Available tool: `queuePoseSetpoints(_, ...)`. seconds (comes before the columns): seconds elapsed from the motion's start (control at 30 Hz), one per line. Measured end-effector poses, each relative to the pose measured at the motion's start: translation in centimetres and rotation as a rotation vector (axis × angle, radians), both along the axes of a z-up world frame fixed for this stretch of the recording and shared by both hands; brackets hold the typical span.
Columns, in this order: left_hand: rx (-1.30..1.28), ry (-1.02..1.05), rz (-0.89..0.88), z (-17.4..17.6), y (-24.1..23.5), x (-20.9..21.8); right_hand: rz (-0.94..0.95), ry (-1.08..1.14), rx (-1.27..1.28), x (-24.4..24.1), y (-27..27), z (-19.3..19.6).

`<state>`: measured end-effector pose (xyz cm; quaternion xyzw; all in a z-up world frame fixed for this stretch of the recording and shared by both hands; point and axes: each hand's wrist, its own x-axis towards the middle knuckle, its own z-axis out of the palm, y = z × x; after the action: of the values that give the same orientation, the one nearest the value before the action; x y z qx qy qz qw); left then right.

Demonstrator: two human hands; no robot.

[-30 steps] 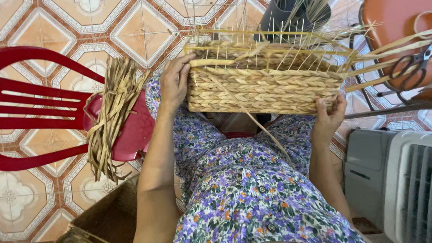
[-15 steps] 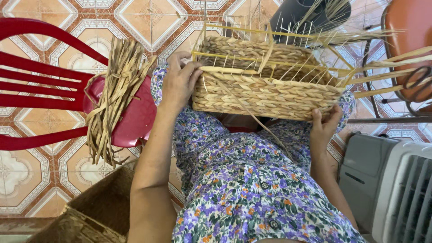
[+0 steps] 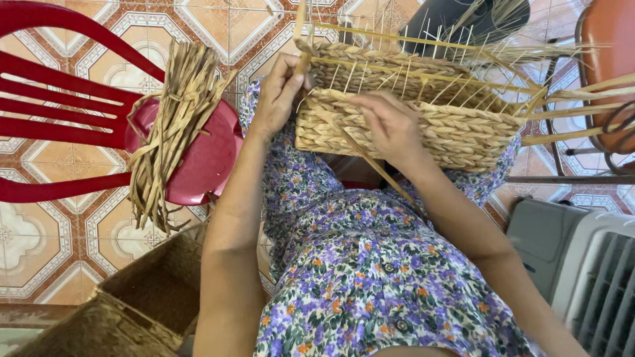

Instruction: The person weaves a rectangular basket by hand, interlacing dried palm strips through a yellow plastic frame. They repeatedly pull and tuck the strips to build up the basket walls.

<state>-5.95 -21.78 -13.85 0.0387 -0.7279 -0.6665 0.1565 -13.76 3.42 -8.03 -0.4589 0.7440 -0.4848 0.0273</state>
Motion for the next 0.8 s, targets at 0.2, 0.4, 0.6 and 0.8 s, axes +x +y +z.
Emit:
queuePoseSetpoints(0.2, 0.122, 0.002, 0.028, -0.8, -0.6, -0.2, 0.004, 0.228, 0.270, 0.4, -7.4, 0.0)
queuePoseSetpoints(0.4, 0.058, 0.008, -0.004, -0.4, -0.8, -0.1, -0.096, 0.143, 0.070, -0.8, -8.0, -2.4)
queuePoseSetpoints(0.6, -0.160, -0.056, -0.036, 2.4, -0.5, -0.4, 0.010, 0.188, 0.037, -1.5, -6.5, -2.9)
queuePoseSetpoints(0.8, -0.707, 0.017, 0.090, 4.9, 0.6, -0.8, -0.011, 0.337, 0.021, -1.6, -7.2, 0.4)
